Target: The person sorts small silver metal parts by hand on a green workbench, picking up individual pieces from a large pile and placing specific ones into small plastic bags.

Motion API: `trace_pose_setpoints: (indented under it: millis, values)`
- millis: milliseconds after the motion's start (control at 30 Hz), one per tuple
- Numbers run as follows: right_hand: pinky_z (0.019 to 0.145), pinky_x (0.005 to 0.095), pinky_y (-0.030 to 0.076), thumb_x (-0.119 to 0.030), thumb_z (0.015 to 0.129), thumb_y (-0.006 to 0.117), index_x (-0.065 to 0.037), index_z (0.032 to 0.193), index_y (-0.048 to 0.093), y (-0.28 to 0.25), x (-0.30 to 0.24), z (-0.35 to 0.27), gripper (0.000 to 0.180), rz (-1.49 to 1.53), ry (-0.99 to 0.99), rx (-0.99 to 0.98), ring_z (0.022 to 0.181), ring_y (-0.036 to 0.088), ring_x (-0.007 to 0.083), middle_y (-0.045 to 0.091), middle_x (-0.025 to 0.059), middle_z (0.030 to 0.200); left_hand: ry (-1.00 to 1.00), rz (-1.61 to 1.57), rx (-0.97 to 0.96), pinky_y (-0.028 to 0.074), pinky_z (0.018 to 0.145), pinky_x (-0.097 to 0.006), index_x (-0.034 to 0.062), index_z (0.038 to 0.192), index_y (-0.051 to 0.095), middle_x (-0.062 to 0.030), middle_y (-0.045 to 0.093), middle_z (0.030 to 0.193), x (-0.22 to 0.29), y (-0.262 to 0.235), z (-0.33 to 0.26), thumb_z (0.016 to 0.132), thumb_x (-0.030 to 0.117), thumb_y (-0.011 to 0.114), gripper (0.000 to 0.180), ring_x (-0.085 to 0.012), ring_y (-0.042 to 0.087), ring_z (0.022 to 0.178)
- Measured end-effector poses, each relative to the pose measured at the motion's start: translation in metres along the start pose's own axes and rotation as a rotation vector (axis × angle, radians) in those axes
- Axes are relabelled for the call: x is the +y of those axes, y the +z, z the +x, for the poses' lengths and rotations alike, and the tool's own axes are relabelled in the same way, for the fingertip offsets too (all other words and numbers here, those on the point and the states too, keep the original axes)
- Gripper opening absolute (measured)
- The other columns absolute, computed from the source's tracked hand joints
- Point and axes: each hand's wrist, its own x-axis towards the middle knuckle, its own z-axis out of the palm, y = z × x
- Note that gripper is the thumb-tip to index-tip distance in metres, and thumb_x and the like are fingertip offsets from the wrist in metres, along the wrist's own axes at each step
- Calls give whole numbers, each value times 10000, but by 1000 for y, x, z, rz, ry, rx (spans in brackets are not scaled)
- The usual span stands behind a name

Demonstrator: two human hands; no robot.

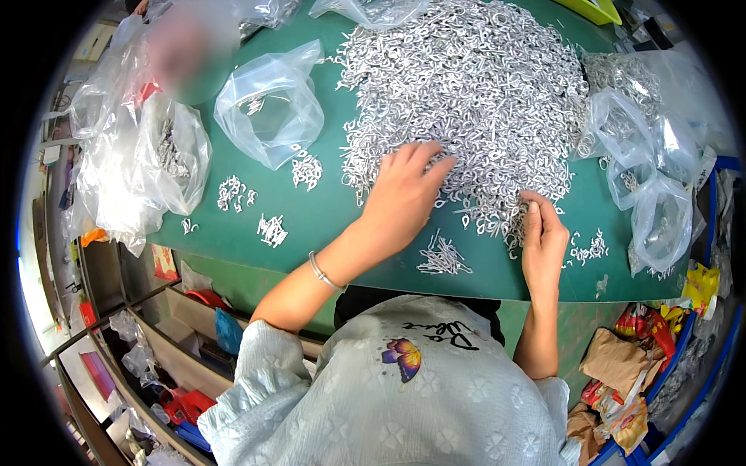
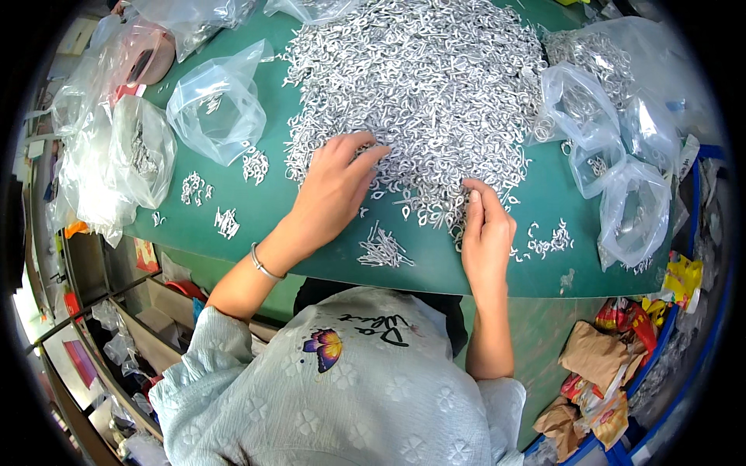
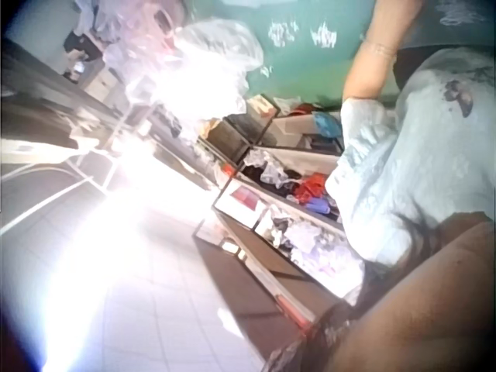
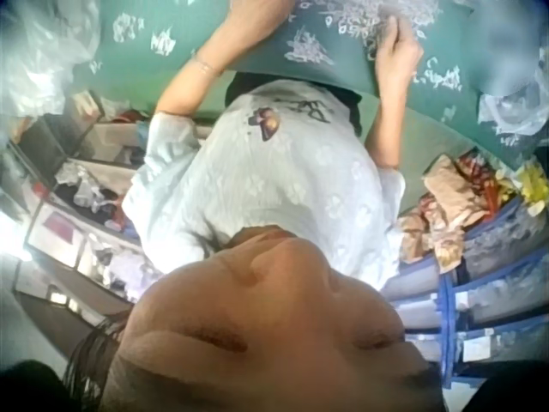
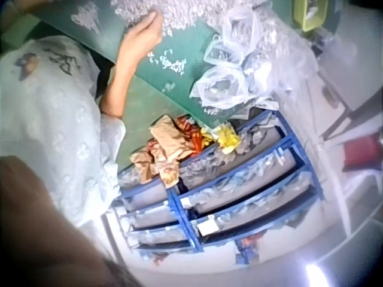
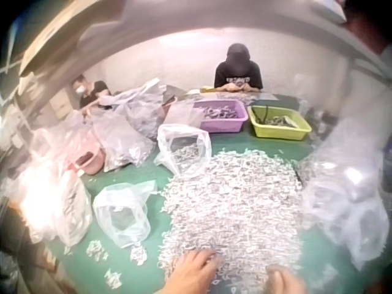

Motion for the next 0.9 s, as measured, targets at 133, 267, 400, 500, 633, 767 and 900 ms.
trace_pose_setpoints:
  millis: [133,267,400,500,633,767,900]
  values:
    - [459,280,299,-89,915,591,-4,972,651,-3,5,2,118,24,22,15,487,353,75,412,-2,538,105,19,-96,376,874,-403,116,1165,586,-79,517,1208,14,14,16,771,41,655,407,-282,489,1127]
    - [454,291,297,-78,868,651,-18,983,658,-15,13,2,129,-140,25,22,465,342,87,379,10,505,161,190,-104,363,907,-434,140,1180,592,-72,499,1268,9,19,12,773,66,620,414,-281,467,1170]
    - [451,322,318,-97,868,654,-38,1020,661,-19,14,6,163,-223,-32,113,432,370,140,400,58,490,158,186,-216,363,917,-437,130,1185,595,-74,498,1279,8,5,-1,768,22,569,432,-284,451,1195]
    - [458,343,349,-115,884,636,-64,1042,661,-10,10,11,168,-278,-74,92,425,424,198,443,98,502,143,109,-216,356,921,-423,114,1116,627,-88,498,1268,4,2,-11,741,-6,574,398,-287,454,1187]
    - [442,296,304,-119,928,586,-43,1036,656,-5,4,13,150,-107,-94,95,421,389,134,427,44,490,38,109,-119,353,920,-418,108,1074,644,-92,501,1248,-4,-3,-12,733,-47,595,378,-292,457,1175]
    - [453,210,229,-183,996,495,4,1035,623,-8,7,-2,230,716,264,-182,490,319,61,393,-71,607,-58,109,18,367,913,-417,87,1076,636,-85,535,1189,0,-6,-9,751,-48,627,352,-303,488,1127]
    - [493,220,292,-191,988,499,3,1080,578,-6,8,-18,229,1234,533,-327,612,407,85,460,-8,724,-164,-139,-43,426,871,-388,48,1079,623,-112,571,1123,20,-20,-23,791,-39,629,301,-308,545,1062]
